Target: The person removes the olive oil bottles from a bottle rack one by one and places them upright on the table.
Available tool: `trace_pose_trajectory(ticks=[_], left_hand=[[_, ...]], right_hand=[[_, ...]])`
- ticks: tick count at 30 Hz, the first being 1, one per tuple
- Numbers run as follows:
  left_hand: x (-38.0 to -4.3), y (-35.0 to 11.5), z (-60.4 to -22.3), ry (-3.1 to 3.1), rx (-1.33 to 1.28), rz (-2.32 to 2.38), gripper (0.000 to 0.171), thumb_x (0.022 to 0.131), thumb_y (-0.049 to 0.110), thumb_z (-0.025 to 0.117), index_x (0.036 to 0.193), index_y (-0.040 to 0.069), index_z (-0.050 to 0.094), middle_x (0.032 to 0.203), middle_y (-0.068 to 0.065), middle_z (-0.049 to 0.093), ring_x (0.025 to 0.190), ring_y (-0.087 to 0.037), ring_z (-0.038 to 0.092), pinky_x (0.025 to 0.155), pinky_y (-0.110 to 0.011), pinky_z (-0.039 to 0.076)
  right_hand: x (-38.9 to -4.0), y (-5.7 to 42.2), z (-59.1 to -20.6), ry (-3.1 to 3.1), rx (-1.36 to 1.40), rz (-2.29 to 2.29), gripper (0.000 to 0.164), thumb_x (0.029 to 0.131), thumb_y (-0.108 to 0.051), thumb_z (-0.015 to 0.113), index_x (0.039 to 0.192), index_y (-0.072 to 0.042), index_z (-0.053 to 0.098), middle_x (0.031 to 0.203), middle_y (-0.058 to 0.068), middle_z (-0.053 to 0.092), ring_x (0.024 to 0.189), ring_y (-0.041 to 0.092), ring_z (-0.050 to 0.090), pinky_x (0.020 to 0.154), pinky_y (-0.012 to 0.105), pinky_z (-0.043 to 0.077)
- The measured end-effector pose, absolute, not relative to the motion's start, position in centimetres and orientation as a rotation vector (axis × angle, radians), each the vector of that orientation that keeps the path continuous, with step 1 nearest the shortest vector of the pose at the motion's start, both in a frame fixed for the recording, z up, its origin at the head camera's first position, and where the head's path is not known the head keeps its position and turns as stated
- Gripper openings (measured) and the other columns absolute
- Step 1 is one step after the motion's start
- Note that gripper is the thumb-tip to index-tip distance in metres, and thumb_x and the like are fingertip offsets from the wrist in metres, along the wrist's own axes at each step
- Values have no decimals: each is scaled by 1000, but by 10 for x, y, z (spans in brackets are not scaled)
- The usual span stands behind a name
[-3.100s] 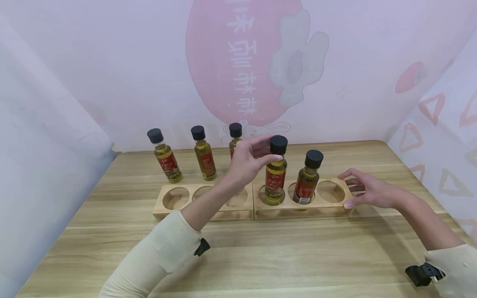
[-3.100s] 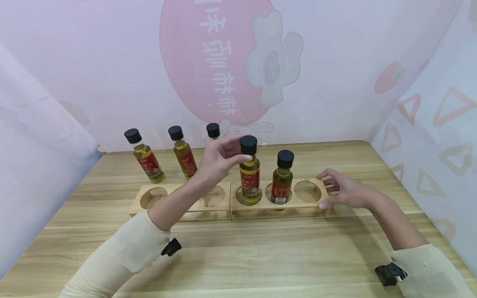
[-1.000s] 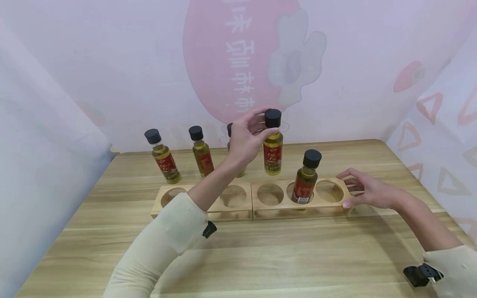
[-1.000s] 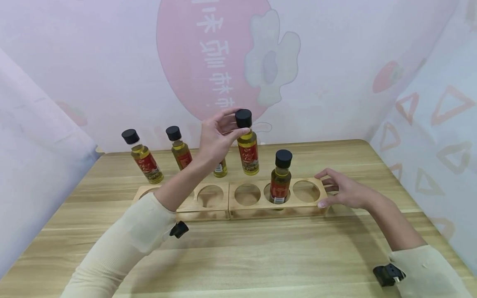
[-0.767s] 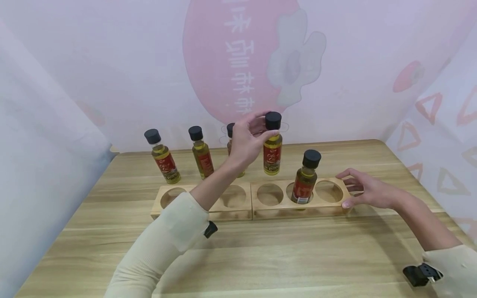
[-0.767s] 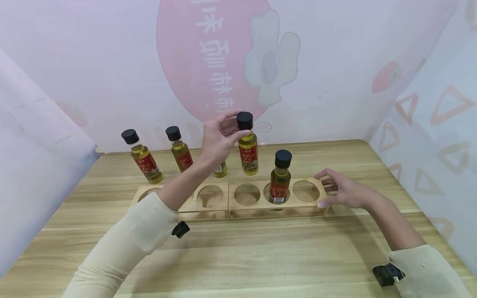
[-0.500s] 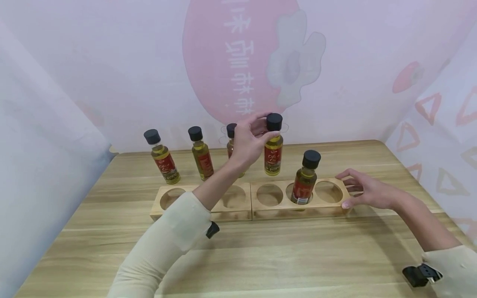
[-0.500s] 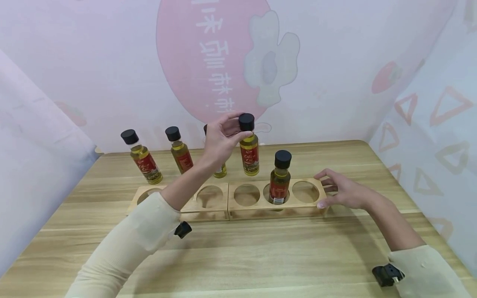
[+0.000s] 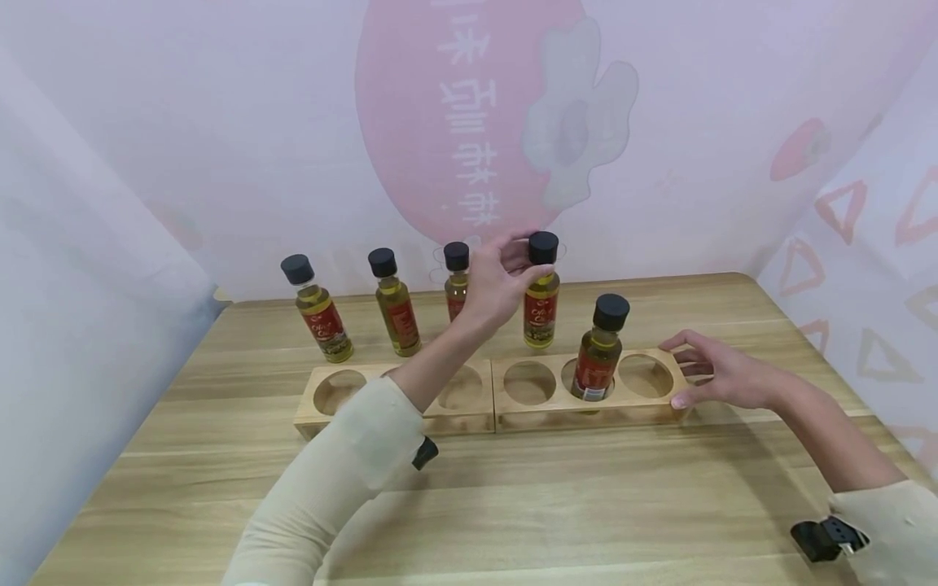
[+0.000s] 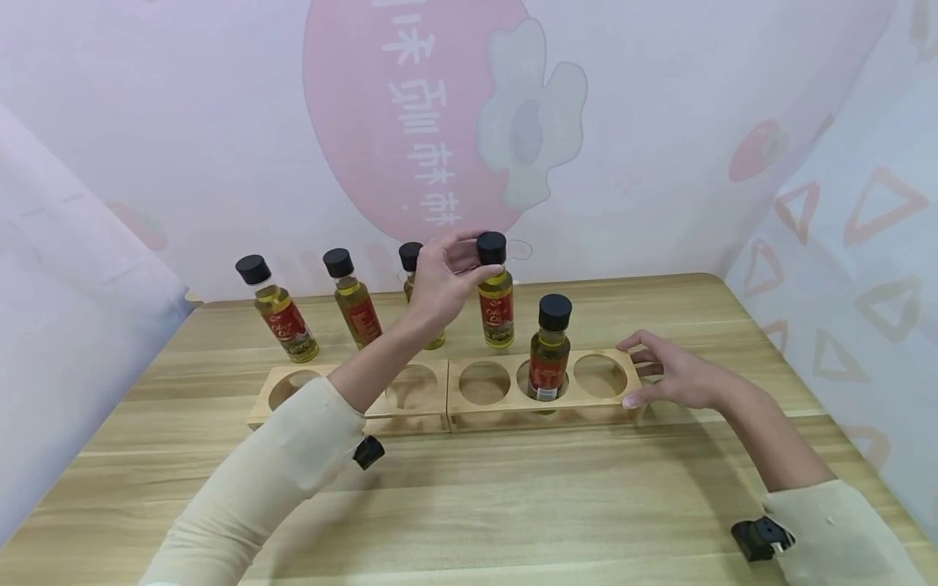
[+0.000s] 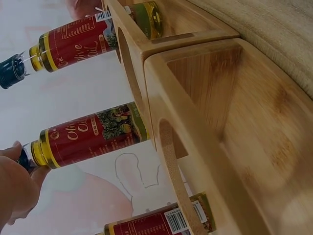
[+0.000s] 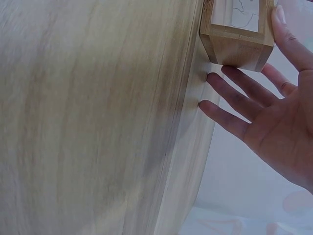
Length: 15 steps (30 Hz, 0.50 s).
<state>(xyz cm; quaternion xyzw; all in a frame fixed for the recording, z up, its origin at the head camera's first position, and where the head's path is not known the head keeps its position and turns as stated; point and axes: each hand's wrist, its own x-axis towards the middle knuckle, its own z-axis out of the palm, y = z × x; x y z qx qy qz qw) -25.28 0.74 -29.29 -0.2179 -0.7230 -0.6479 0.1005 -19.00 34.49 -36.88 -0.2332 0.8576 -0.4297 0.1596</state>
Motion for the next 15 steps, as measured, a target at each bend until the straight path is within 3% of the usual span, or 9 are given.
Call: trace_pose_trajectory(ticks=[3, 10, 15], left_hand=[[-254, 8, -295, -2144, -648, -1907, 49, 87, -10, 77, 133, -8, 61, 122, -26, 71, 113, -34, 72, 96, -27, 58], [-257, 10, -299, -2149, -643, -1916, 49, 86, -13, 77, 132, -11, 61, 122, -27, 70, 114, -36, 71, 97, -29, 58], [-260, 12, -302, -2139, -628, -1954, 48, 86, -16, 76, 131, -12, 61, 124, -28, 69, 116, -37, 70, 97, -29, 58]], right_hand=[[-190, 345, -369, 2450, -668, -1227, 71, 87, -5, 84, 139, 12, 37, 140, 41, 52, 130, 62, 49, 101, 59, 52], [-191, 345, -369, 2447, -668, -1226, 72, 87, -5, 83, 139, 12, 37, 140, 40, 52, 130, 62, 49, 100, 47, 54], [-191, 346, -369, 2441, -671, -1230, 72, 87, -5, 83, 139, 12, 37, 140, 41, 52, 129, 62, 49, 99, 45, 54]])
